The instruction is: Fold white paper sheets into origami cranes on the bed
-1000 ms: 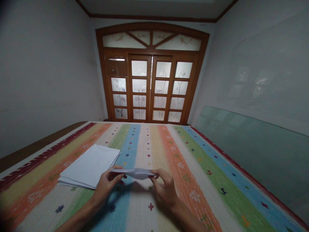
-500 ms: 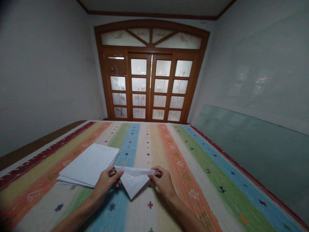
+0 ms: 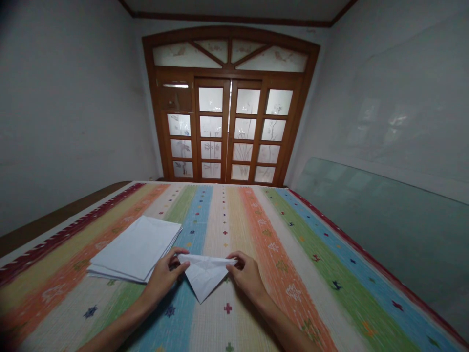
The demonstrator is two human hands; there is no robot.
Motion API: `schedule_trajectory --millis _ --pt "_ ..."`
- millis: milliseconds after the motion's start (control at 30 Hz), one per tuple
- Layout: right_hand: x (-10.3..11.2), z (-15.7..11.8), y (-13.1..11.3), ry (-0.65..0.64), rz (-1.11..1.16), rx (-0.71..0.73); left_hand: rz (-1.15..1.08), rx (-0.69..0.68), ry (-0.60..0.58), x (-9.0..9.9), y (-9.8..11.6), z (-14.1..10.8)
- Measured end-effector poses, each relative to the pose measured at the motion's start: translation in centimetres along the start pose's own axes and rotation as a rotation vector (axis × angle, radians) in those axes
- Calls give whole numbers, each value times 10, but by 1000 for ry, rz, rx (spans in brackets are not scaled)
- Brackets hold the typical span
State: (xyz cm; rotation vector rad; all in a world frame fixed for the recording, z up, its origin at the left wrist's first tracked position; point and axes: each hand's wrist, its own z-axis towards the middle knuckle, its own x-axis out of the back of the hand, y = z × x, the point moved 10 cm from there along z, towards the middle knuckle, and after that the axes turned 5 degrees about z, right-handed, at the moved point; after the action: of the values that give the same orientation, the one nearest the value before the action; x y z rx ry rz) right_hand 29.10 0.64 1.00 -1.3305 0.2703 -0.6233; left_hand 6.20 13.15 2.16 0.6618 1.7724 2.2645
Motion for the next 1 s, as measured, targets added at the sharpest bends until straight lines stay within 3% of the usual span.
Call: schedule_trajectory --millis 333,533,700,867,1000 --pt "-3 -3 -15 -49 146 66 -144 19 4 1 9 -1" --pt "6 -6 -40 -14 127 245 -119 -73 -39 3 24 -6" --pt "9 -13 -57 17 -142 460 4 -284 -140 -5 51 -21" --pt "-6 -33 -79 45 -475 688 192 -464 -157 -6 74 -36" --pt "-24 -47 -92 -2 -562 796 217 -489 -229 -10 75 -42"
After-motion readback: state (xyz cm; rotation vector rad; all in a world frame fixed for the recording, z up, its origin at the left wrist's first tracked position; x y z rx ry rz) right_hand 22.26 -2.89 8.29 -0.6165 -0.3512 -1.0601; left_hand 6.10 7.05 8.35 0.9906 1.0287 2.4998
